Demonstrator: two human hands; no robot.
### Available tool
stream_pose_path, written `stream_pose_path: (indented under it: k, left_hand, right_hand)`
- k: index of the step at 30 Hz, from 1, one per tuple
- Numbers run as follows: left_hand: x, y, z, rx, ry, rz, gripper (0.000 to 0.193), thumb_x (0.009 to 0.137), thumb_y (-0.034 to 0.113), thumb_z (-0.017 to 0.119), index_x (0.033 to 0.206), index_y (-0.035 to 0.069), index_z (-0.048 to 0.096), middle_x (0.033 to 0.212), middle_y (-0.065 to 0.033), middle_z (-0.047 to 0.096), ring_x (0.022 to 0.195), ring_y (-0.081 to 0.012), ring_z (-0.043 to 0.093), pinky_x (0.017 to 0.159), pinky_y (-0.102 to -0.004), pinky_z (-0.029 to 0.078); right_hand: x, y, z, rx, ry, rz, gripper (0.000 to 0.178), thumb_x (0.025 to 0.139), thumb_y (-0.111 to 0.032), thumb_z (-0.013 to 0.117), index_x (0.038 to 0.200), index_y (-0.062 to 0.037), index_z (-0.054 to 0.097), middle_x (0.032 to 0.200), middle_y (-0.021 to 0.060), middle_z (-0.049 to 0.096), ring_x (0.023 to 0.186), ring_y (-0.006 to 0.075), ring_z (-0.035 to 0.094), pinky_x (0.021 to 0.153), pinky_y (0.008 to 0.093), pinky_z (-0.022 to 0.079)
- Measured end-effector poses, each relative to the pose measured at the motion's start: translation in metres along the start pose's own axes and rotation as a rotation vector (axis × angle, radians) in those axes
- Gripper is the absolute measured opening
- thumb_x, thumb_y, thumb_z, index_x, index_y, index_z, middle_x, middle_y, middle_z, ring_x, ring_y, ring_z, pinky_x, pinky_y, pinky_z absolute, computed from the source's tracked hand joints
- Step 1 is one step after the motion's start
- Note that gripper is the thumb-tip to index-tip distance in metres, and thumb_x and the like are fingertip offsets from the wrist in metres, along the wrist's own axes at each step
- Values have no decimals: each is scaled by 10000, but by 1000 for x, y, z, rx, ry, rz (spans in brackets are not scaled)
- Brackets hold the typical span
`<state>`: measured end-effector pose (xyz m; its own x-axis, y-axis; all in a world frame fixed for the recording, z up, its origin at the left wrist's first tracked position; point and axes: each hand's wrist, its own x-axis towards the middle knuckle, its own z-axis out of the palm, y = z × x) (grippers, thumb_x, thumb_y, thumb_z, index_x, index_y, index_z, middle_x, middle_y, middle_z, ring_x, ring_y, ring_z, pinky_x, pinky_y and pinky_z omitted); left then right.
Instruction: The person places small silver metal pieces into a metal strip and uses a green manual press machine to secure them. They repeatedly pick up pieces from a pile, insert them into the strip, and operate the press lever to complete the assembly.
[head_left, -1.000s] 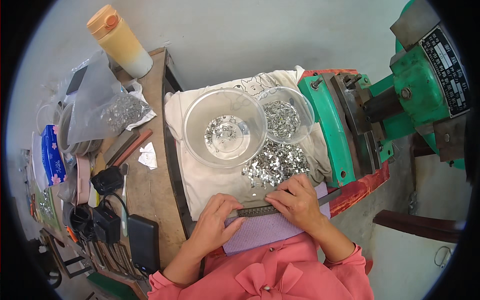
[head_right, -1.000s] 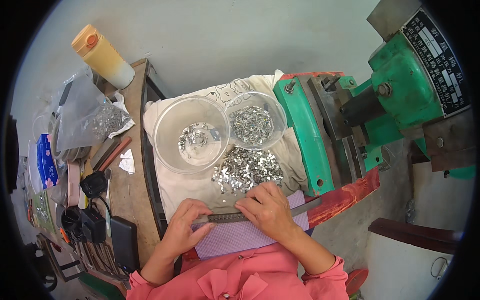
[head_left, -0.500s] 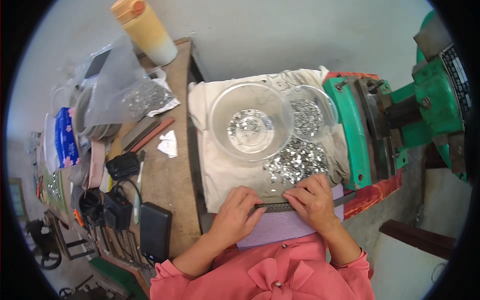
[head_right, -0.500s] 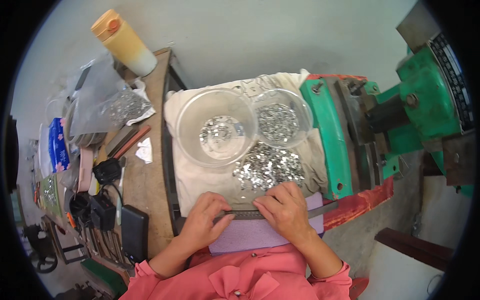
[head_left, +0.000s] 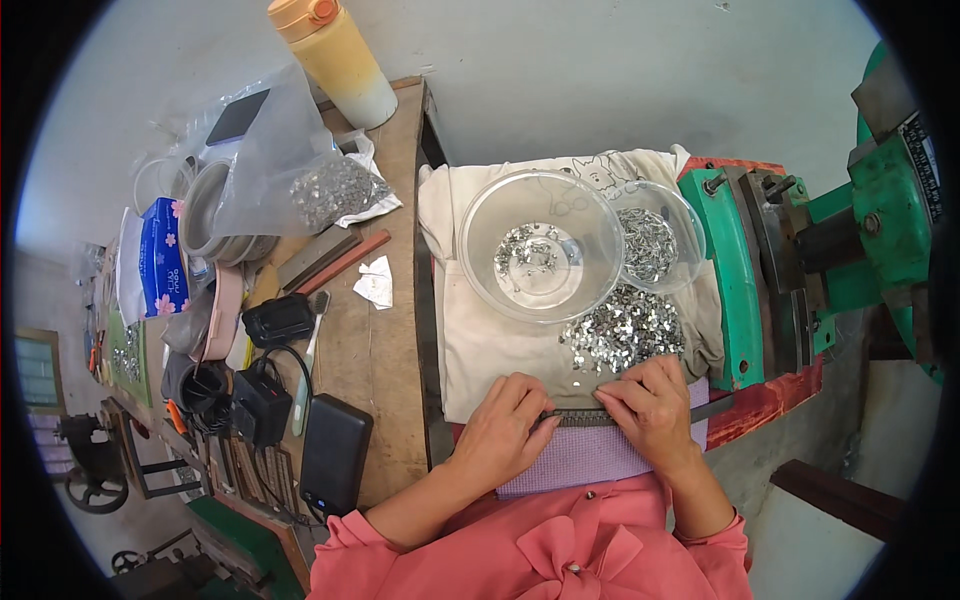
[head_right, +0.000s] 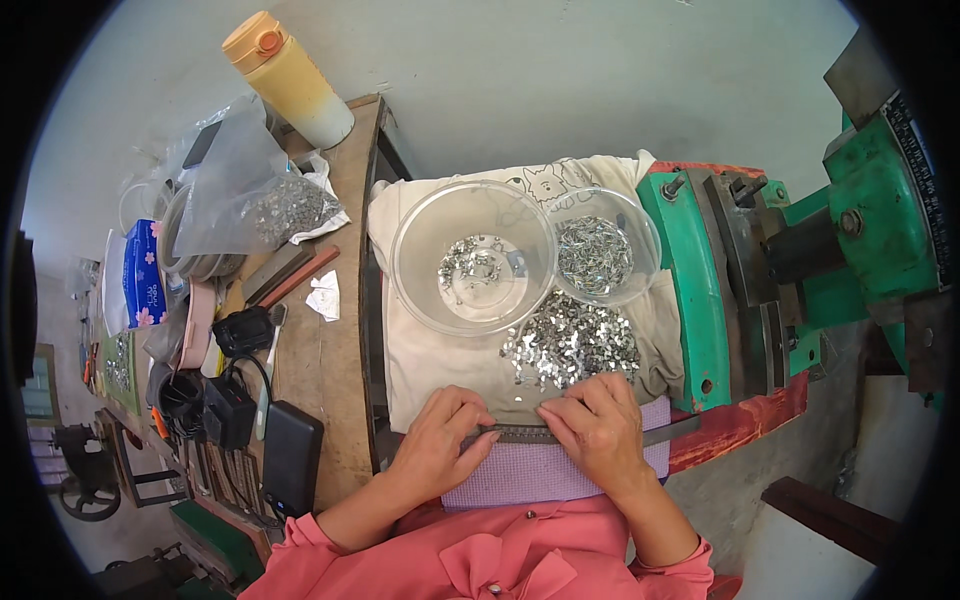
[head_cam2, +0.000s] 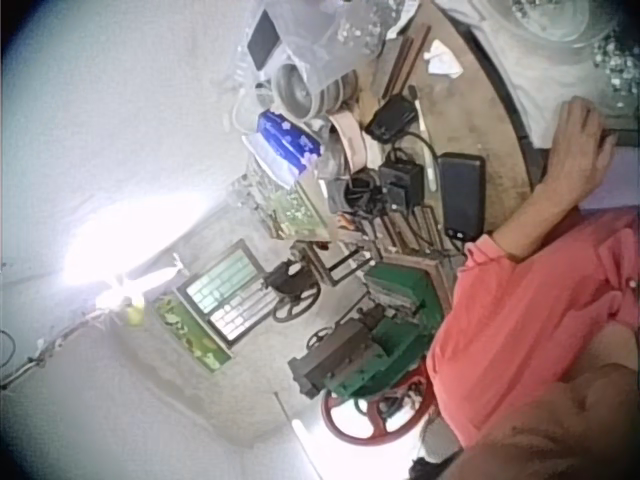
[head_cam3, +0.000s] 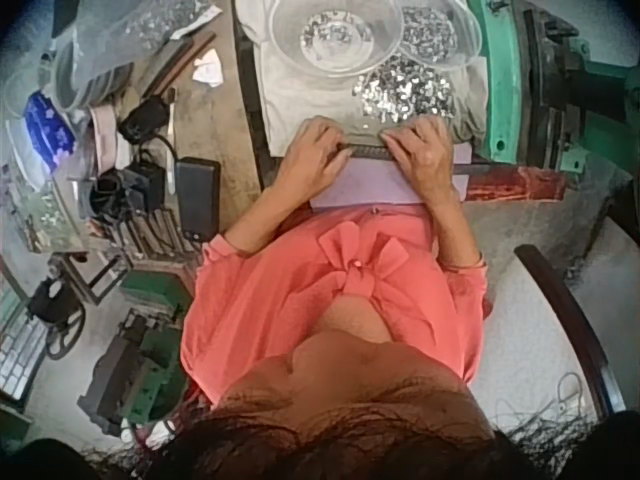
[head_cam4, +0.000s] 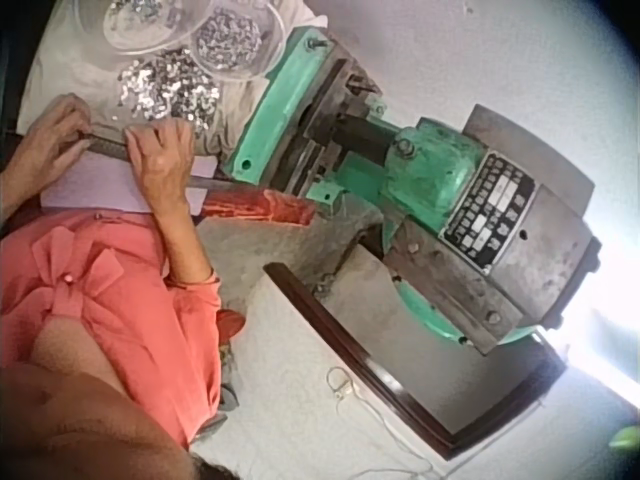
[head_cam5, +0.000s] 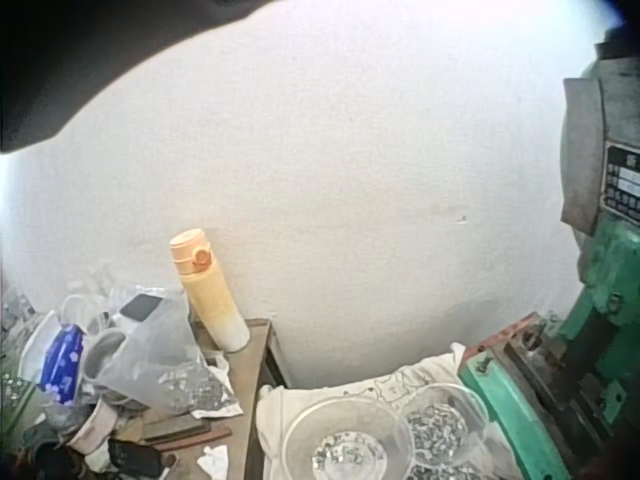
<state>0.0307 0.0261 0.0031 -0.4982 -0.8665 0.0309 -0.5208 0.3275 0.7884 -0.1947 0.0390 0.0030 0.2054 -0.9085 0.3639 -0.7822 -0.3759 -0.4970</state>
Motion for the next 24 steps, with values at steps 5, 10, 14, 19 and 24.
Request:
stream_pose_path:
  k: [5,10,14,19,24]
  left_hand:
    - [0,-1,0,-15,-1,-3,209,813,83,751,972,21,630,1054,-138,573,988,-334,566,841,-410,468]
    - [0,1,-4,-26,-14,-13,208,825,93,745,976,19,623,1055,-139,575,995,-334,565,846,-407,467]
    - [0,0,-2,-24,-10,-4,211,820,86,747,974,19,620,1053,-139,576,993,-333,565,845,-405,468]
    - [0,-1,-3,-31,-12,5,222,807,73,753,976,20,620,1051,-137,576,972,-332,569,836,-402,471]
    - [2,-1,-7,-47,-51,-24,291,774,97,797,994,19,622,1066,-133,574,995,-329,580,851,-397,482]
  right_hand:
    - [0,0,1,8,8,9,161,675,-77,842,798,-101,740,802,25,591,783,239,541,679,360,448]
    - [-1,0,2,11,13,15,171,660,-79,853,792,-97,746,788,25,588,782,237,534,678,360,433]
    - [-2,0,1,8,12,12,164,671,-81,847,794,-102,741,799,24,584,793,239,537,686,360,441]
    - [-1,2,0,-3,-13,-2,154,693,-97,838,806,-106,734,820,23,585,814,242,545,697,363,461]
    - [-1,2,0,10,11,10,170,669,-90,849,798,-108,739,815,20,589,802,239,538,706,360,446]
